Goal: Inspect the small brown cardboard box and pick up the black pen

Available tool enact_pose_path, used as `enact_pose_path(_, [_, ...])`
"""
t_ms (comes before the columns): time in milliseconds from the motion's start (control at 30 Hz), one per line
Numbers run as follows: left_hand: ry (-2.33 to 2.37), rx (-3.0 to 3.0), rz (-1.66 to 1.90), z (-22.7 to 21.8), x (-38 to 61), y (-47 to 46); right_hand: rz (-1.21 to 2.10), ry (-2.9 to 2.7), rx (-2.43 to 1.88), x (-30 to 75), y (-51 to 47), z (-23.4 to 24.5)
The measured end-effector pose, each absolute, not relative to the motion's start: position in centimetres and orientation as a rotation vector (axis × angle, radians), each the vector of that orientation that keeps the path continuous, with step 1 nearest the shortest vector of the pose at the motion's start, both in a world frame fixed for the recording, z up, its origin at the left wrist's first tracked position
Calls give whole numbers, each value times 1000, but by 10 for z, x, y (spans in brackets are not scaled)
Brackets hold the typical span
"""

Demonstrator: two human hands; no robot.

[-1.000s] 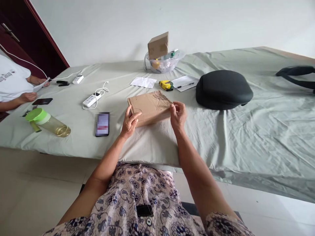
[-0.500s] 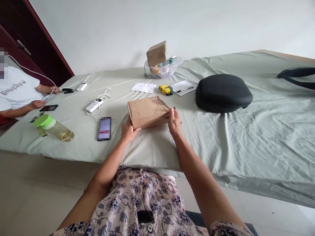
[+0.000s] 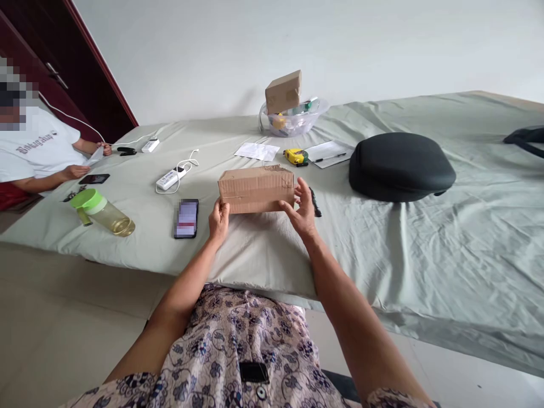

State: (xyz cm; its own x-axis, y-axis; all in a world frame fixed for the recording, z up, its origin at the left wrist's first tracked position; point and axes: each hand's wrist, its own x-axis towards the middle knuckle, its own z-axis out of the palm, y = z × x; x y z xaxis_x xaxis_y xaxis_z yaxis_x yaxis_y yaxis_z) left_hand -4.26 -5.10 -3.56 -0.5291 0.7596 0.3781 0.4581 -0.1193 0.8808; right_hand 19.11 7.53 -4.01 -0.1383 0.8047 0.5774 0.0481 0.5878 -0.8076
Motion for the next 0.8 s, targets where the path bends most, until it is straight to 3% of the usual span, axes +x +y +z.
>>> enact_pose_path(267, [1987,1537,1707,-44,-40,-47,305,-1816,-773,182,64,-43])
enact_pose_path(800, [1806,1332,1888,-36,-47,-46,158,-1732,-461,197,44,-16])
